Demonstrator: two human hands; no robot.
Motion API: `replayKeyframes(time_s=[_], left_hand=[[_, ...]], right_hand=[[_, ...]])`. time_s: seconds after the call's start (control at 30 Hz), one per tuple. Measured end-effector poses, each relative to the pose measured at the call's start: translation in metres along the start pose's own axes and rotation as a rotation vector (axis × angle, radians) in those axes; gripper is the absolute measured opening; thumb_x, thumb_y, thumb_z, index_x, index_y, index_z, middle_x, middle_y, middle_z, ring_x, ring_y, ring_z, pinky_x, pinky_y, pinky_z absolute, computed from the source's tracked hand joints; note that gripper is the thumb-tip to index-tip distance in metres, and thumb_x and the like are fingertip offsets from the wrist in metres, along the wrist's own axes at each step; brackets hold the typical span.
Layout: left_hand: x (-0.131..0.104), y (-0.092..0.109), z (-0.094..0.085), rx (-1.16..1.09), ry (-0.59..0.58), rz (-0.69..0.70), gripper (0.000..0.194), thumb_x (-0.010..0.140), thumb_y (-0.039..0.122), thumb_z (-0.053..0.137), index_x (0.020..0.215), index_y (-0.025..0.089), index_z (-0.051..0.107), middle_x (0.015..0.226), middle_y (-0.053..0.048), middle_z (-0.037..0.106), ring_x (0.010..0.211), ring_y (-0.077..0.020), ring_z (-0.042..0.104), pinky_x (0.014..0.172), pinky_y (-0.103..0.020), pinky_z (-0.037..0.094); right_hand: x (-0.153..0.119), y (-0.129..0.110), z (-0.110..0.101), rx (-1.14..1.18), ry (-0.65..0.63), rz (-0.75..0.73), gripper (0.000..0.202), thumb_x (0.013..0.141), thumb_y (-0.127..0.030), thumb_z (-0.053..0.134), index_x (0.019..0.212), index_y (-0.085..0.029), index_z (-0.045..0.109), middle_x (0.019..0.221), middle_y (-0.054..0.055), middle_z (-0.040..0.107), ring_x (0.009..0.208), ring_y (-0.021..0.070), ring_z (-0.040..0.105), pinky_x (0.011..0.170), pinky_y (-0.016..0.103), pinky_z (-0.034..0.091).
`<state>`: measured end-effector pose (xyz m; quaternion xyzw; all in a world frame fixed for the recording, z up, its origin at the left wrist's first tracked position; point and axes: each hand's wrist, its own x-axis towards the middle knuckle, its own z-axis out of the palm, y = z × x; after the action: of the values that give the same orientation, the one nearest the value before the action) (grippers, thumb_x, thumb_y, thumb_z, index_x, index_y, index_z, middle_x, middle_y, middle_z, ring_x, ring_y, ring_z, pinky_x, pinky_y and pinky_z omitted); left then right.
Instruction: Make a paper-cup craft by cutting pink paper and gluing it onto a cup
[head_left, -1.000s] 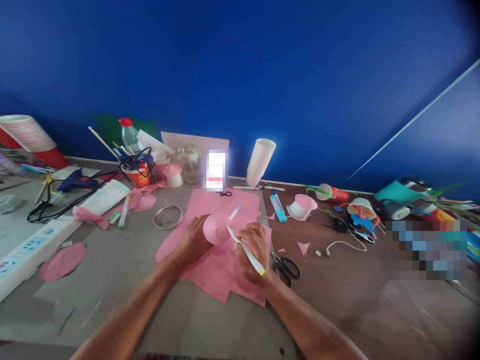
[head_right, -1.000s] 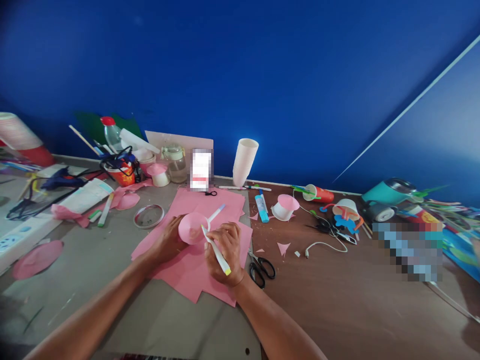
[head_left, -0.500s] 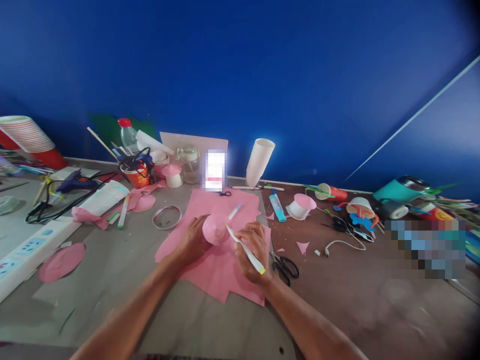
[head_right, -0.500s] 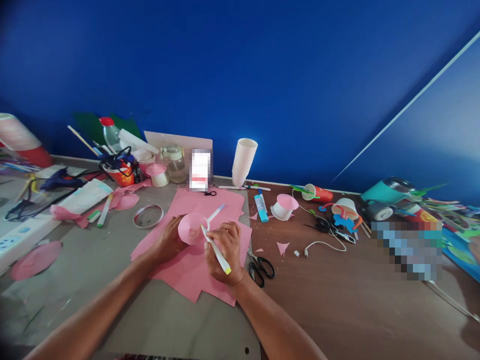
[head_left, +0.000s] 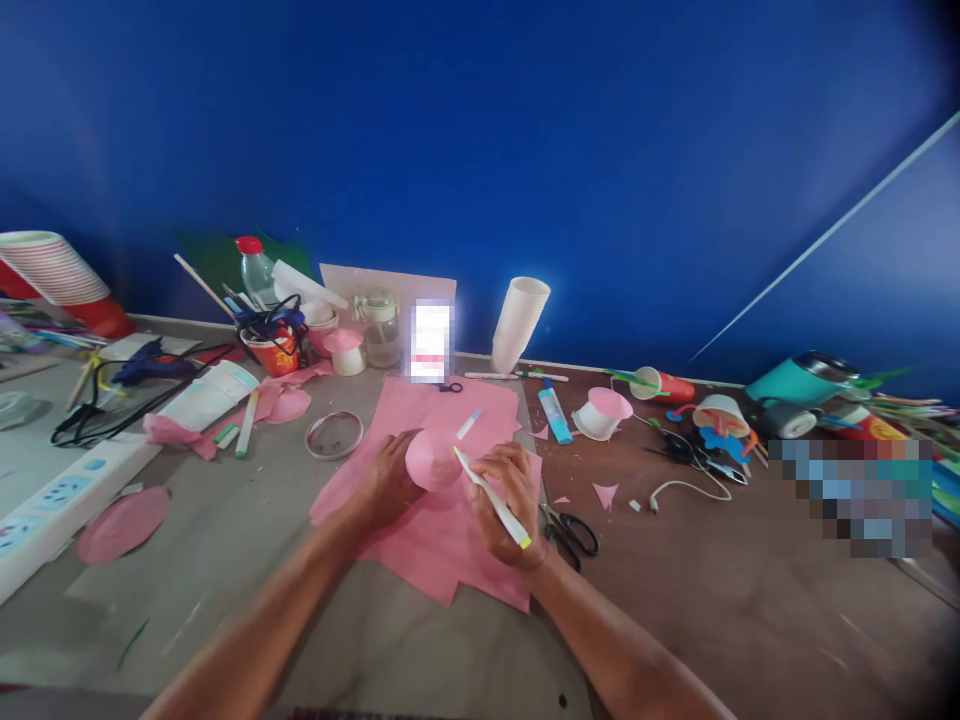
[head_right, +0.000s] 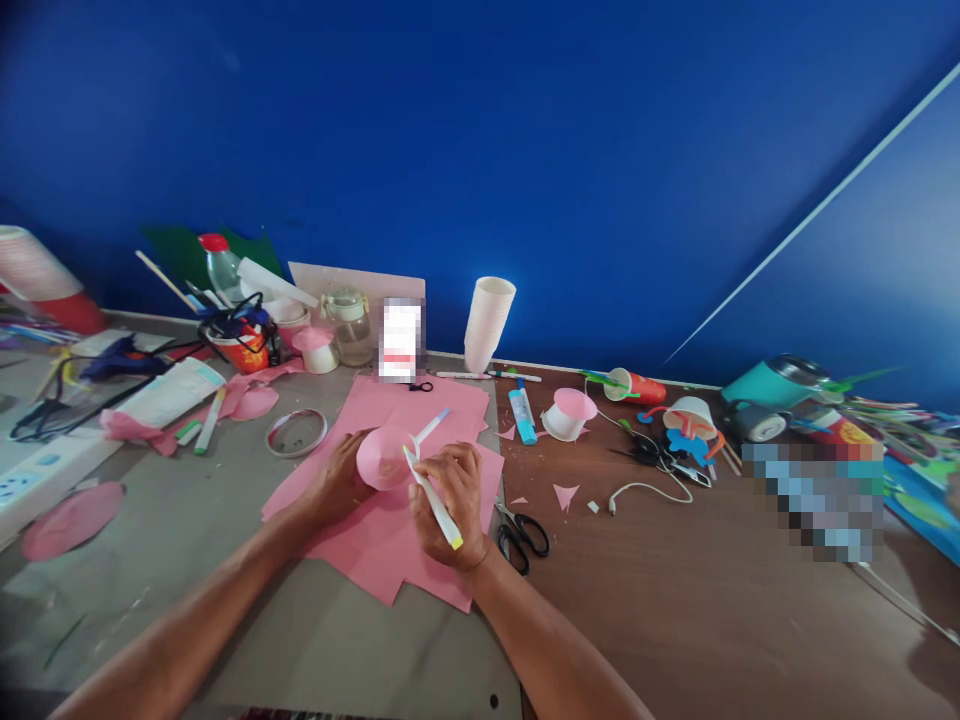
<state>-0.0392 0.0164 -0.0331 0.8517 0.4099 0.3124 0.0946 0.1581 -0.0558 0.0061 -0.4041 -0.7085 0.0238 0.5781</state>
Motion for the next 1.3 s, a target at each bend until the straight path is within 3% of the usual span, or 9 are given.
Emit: replayKeyframes(time_s=[0.27, 0.57, 0.8, 1.0, 1.3], left_hand=[[-0.002, 0.001, -0.001, 0.012, -0.055, -0.015, 0.053, 0.076, 0.015, 0.064, 0.128, 0.018, 0.050, 0.130, -0.015, 0.061, 0.119, -0.0303, 0.058, 0.101, -0.047, 0.046], [-0.004, 0.003, -0.001, 0.024, -0.040, 0.035, 0.056, 0.078, 0.016, 0.061, 0.132, 0.018, 0.047, 0.132, -0.016, 0.060, 0.123, -0.0310, 0.057, 0.104, -0.051, 0.043], [-0.003, 0.004, -0.001, 0.010, -0.005, 0.067, 0.052, 0.079, 0.018, 0.058, 0.130, 0.013, 0.048, 0.130, -0.019, 0.060, 0.119, -0.0320, 0.058, 0.101, -0.050, 0.046], [0.000, 0.009, -0.006, 0.005, -0.030, 0.029, 0.055, 0.074, 0.014, 0.060, 0.129, 0.017, 0.051, 0.130, -0.015, 0.061, 0.117, -0.0307, 0.060, 0.098, -0.048, 0.049], [-0.002, 0.008, -0.003, 0.001, -0.021, 0.083, 0.048, 0.081, 0.021, 0.058, 0.129, 0.016, 0.050, 0.130, -0.017, 0.060, 0.118, -0.0319, 0.059, 0.099, -0.050, 0.047]], right_hand=[[0.001, -0.001, -0.001, 0.027, -0.023, 0.004, 0.020, 0.083, -0.014, 0.051, 0.099, -0.023, 0.058, 0.081, 0.003, 0.059, 0.084, 0.0230, 0.053, 0.079, 0.046, 0.046], [0.003, -0.002, 0.000, 0.029, -0.023, -0.016, 0.016, 0.083, -0.016, 0.051, 0.096, -0.023, 0.058, 0.079, 0.003, 0.060, 0.082, 0.0228, 0.053, 0.078, 0.045, 0.046], [0.001, 0.000, -0.003, 0.041, -0.009, 0.044, 0.013, 0.084, -0.016, 0.050, 0.092, -0.022, 0.058, 0.079, 0.003, 0.060, 0.085, 0.0221, 0.053, 0.080, 0.044, 0.046], [0.000, 0.001, -0.006, 0.063, -0.009, 0.106, 0.011, 0.086, -0.019, 0.049, 0.088, -0.022, 0.059, 0.080, 0.003, 0.059, 0.083, 0.0213, 0.054, 0.078, 0.042, 0.048], [-0.001, 0.002, -0.001, 0.120, -0.029, 0.115, 0.011, 0.087, -0.021, 0.051, 0.093, -0.022, 0.061, 0.084, 0.005, 0.060, 0.087, 0.0221, 0.055, 0.077, 0.041, 0.049]])
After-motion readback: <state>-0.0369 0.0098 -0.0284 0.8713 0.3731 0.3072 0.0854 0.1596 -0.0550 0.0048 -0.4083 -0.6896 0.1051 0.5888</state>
